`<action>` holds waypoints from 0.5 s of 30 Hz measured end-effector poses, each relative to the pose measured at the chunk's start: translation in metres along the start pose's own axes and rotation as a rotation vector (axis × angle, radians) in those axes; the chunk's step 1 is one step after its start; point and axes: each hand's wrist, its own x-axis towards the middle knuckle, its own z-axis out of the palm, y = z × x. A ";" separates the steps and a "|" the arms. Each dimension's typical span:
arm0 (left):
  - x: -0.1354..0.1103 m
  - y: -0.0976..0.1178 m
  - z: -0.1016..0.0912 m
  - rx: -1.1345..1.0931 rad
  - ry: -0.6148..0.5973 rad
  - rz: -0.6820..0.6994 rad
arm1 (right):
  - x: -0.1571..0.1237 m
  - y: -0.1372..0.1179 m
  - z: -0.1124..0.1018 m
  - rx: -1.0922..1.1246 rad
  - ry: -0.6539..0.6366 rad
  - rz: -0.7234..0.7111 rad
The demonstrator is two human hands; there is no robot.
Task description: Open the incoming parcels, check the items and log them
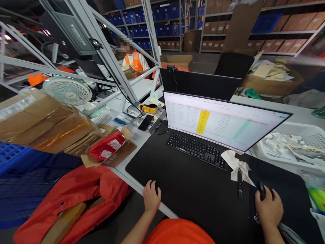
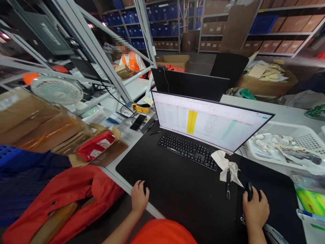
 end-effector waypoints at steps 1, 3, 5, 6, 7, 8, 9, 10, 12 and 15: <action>-0.001 0.000 0.001 0.001 0.006 0.000 | 0.000 0.000 0.000 -0.013 0.000 -0.003; -0.002 -0.001 0.002 0.003 0.020 0.001 | 0.000 0.000 -0.001 -0.036 0.000 -0.011; -0.003 -0.001 0.003 0.007 0.032 0.006 | -0.001 0.000 -0.001 -0.044 -0.001 -0.017; -0.003 -0.001 0.003 0.010 0.037 0.006 | -0.001 0.001 -0.001 -0.044 0.001 -0.016; -0.003 -0.001 0.003 0.012 0.040 0.006 | -0.001 0.001 -0.001 -0.040 0.003 -0.013; -0.003 -0.001 0.003 0.014 0.041 0.006 | -0.001 0.001 -0.001 -0.036 0.006 -0.009; -0.003 -0.002 0.003 0.015 0.040 0.006 | -0.001 0.001 -0.002 -0.033 0.006 -0.005; -0.003 -0.002 0.003 0.015 0.039 0.007 | -0.001 0.000 -0.002 -0.032 0.003 -0.001; -0.003 -0.002 0.002 0.015 0.036 0.010 | 0.000 -0.001 -0.004 -0.037 -0.008 0.004; -0.004 -0.001 0.001 0.009 0.039 0.012 | 0.000 -0.005 -0.008 -0.054 -0.026 0.006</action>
